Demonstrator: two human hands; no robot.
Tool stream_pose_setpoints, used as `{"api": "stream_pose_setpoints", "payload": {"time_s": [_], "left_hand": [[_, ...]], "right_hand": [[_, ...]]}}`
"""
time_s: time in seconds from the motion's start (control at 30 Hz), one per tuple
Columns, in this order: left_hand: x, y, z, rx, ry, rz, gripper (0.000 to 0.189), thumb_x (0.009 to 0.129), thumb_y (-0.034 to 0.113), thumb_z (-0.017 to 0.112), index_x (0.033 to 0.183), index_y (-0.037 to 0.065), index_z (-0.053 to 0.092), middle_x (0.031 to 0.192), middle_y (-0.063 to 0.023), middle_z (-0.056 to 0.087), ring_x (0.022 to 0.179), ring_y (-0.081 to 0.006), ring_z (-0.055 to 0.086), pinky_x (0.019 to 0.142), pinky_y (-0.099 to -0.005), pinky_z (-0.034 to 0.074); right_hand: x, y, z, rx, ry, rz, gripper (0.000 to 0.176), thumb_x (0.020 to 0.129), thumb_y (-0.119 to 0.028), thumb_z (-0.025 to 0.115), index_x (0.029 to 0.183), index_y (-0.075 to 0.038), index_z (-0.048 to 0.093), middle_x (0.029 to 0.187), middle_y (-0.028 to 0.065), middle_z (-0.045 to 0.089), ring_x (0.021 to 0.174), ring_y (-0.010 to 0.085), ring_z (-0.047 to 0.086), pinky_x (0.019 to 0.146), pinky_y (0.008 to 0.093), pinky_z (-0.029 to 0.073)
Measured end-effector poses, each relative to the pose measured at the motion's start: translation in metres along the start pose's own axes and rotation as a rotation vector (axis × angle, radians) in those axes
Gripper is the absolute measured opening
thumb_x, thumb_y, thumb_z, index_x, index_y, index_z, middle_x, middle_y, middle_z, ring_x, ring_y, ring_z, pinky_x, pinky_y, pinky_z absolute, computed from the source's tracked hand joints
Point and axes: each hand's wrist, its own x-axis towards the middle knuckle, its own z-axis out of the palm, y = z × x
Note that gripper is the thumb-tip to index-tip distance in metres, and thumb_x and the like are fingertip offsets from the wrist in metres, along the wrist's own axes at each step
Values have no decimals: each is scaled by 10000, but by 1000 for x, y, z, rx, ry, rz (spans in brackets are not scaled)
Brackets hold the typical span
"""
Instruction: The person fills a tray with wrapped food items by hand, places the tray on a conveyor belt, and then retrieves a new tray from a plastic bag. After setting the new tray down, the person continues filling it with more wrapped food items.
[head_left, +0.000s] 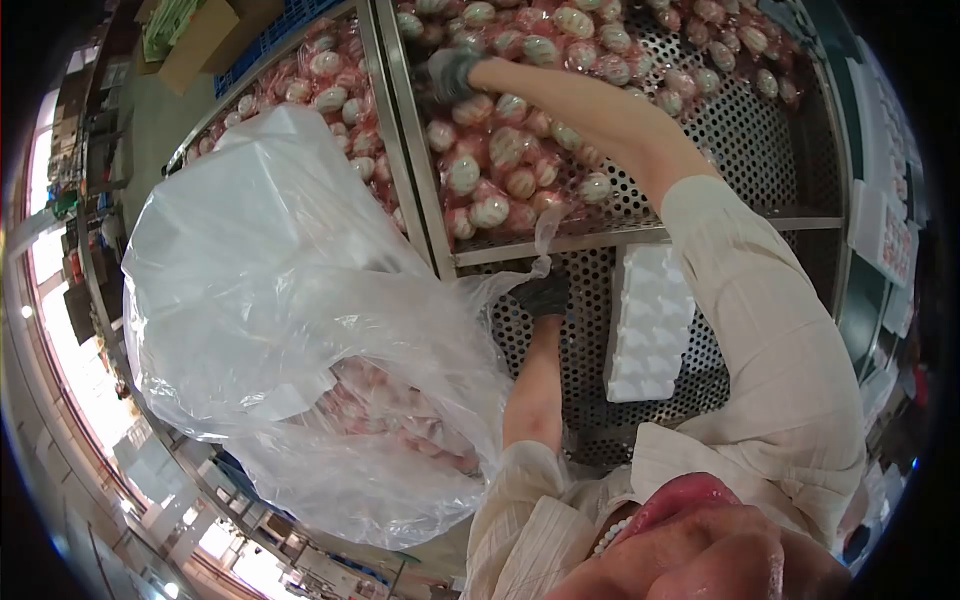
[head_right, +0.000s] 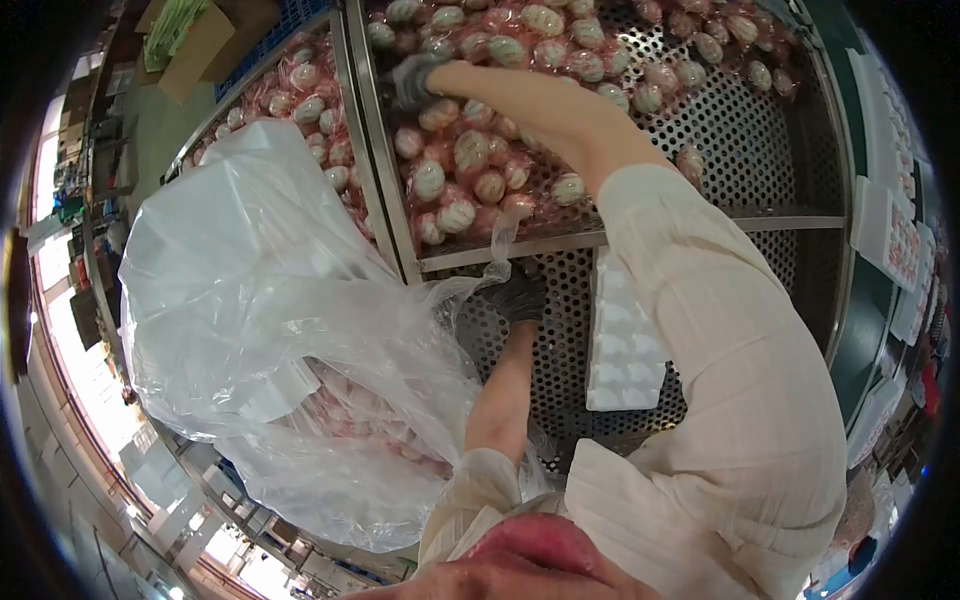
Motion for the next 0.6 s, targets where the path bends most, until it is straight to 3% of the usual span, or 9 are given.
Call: {"api": "stream_pose_setpoints", "payload": {"time_s": [0.03,0.07,0.1,0.17,0.3,0.37,0.4,0.47,0.6], "left_hand": [[3,10,-10,94,-42,-2,272,762,284,391,781,25,473,714,-137,495,657,-288,478,605,-400,377],[4,16,-14,191,-81,-8,278,757,290,396,785,23,469,723,-142,494,674,-305,478,618,-403,375],[4,16,-10,188,-77,-11,278,757,290,396,785,23,469,723,-142,494,674,-305,478,618,-403,375],[2,3,3,188,-76,-127,356,732,347,411,799,3,478,756,-188,499,710,-342,478,616,-421,367],[3,4,-5,246,-120,-28,365,728,321,395,811,-19,498,797,-213,507,740,-367,472,680,-444,338],[0,10,-9,258,24,-16,325,713,297,403,739,-3,526,774,-205,516,738,-363,471,700,-446,326],[3,8,-9,245,-46,-24,316,705,297,411,695,6,534,726,-192,521,709,-351,478,674,-438,334],[4,3,-5,229,-118,-40,310,697,298,420,652,16,542,678,-179,526,680,-339,484,649,-431,341],[8,-12,4,211,30,44,308,700,297,429,575,38,540,553,-146,507,560,-312,485,539,-410,346]], "right_hand": [[-16,4,5,-67,-16,-35,424,651,-397,518,985,-136,497,874,127,562,807,297,534,696,376,426],[-57,-5,-26,156,3,-11,425,641,-382,527,982,-128,506,891,118,558,820,281,534,696,361,429],[-67,4,-23,153,2,-16,425,641,-382,527,982,-128,506,891,118,558,820,281,534,696,361,429],[-81,6,-10,66,-67,-24,405,624,-359,540,966,-144,516,850,111,567,794,269,542,668,352,432],[-135,-6,-13,-175,-315,-57,359,622,-362,537,874,-107,559,739,131,575,716,295,552,622,383,438],[-162,-2,-15,-114,-210,-50,322,612,-331,541,869,-137,559,736,114,572,709,284,553,610,379,436],[-174,1,-18,-50,-99,-30,294,602,-300,544,864,-167,559,733,98,569,702,273,553,598,374,434],[-192,4,-25,-7,-139,3,285,607,-300,543,857,-165,558,732,101,568,695,279,550,593,375,432],[-230,21,-43,-119,-324,84,292,647,-305,515,842,-91,556,757,119,572,713,284,552,630,358,437]]}}
